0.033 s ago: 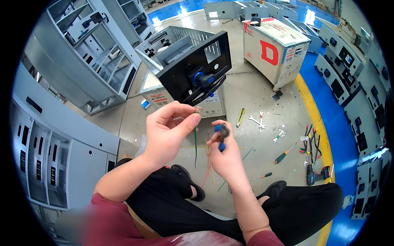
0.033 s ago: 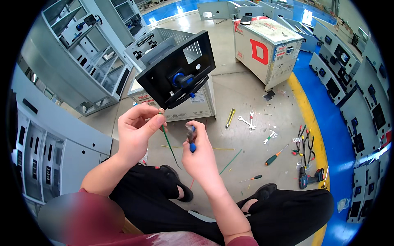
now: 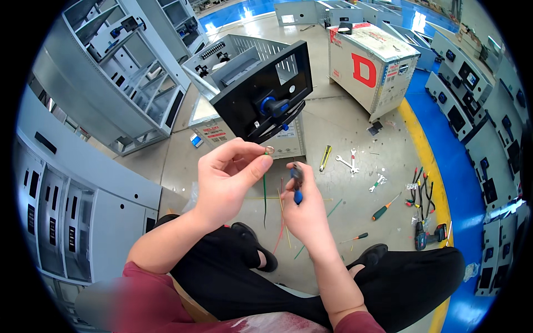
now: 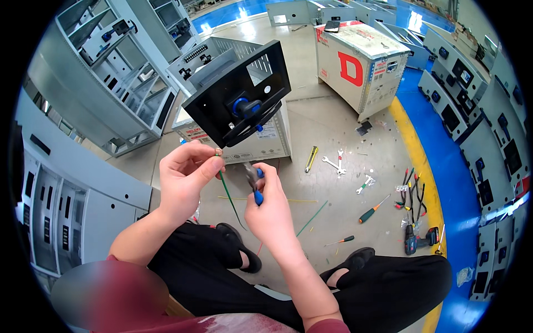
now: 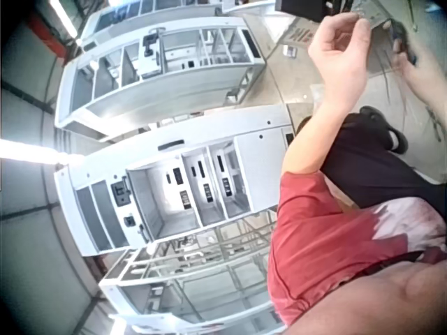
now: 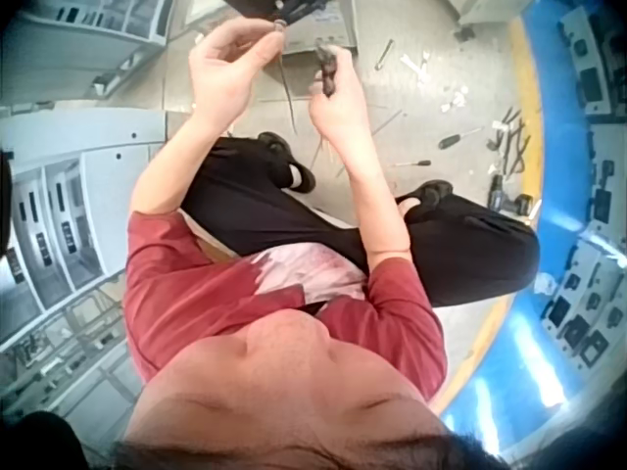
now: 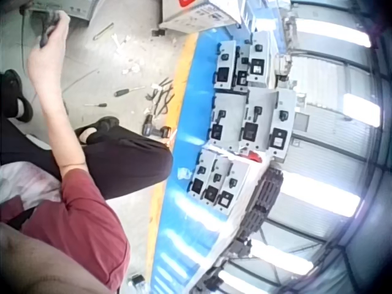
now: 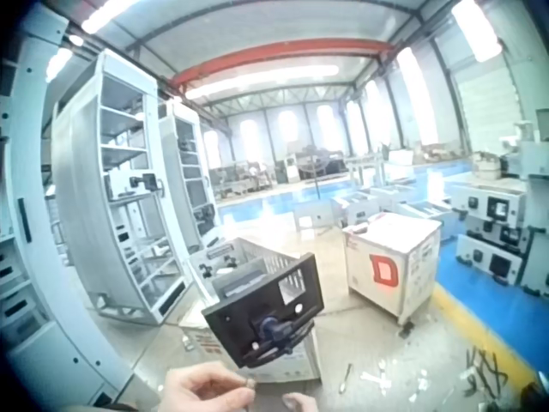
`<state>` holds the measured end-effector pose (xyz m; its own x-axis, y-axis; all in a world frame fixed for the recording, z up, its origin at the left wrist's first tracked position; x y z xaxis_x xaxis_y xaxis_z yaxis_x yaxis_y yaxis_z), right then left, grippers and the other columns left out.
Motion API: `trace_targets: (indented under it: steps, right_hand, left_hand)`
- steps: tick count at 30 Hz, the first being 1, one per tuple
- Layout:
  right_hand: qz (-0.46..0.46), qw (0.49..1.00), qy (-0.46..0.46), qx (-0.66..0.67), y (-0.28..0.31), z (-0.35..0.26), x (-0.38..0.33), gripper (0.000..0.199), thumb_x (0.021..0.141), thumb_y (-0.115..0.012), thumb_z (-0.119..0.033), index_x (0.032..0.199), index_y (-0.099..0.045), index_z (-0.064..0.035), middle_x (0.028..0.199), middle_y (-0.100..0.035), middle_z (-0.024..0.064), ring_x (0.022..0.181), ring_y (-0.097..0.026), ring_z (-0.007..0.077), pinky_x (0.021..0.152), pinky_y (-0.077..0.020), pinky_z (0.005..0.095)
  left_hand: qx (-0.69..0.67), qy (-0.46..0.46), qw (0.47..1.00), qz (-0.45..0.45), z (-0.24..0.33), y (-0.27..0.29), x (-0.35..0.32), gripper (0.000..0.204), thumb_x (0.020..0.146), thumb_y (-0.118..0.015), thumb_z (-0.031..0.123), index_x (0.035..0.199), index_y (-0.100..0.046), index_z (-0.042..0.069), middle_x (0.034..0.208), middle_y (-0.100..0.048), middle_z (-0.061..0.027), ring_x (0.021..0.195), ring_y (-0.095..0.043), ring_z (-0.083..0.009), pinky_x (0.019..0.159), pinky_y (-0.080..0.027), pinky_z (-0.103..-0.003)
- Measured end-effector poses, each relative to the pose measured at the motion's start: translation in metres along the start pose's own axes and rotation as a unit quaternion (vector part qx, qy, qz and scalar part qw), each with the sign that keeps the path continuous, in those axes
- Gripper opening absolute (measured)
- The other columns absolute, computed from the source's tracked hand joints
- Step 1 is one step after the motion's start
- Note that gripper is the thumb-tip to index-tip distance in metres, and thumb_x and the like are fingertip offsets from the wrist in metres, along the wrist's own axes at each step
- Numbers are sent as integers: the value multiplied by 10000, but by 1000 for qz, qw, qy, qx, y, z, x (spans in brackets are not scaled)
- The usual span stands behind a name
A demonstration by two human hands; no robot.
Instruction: The person sits on the floor and strips the insulation from the ends of several colored electrical wires using pliers. The person then bends the exposed metal ends into small loops using the pliers.
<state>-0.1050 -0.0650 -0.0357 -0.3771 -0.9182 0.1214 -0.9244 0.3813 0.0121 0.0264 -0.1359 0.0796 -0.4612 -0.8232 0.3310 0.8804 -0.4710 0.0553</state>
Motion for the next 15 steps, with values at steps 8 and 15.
trace_targets:
  steps: [8,15]
  right_hand:
    - [21,997,13,-77,-1,-8,4,655,859,-624,29,1476,-424,-65,1126,-509,188,851,-608,391,766,-524,473]
    - [8,997,21,-68,-3,-10,13,724,838,-610,62,1520,-397,-57,1160,-501,180,745,-613,288,717,-519,414]
  left_hand:
    - [46,-14,999,-22,-1,-7,0,148,951,-781,-30,1094,-744,-15,965,-721,-47,873,-672,-96,787,-531,-253]
    - [42,-13,999,-24,-2,-1,3,152,936,-791,-39,1084,-757,-36,970,-718,-63,867,-667,-104,782,-527,-252]
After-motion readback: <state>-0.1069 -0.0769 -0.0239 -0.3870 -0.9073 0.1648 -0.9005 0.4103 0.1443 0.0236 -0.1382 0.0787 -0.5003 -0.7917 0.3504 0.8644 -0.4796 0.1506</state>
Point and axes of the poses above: each hand's wrist, its own x-axis towards the middle knuckle, its own y-axis out of the back of the hand, z = x × y, the point moved 9 cm from there along x, towards the middle knuckle
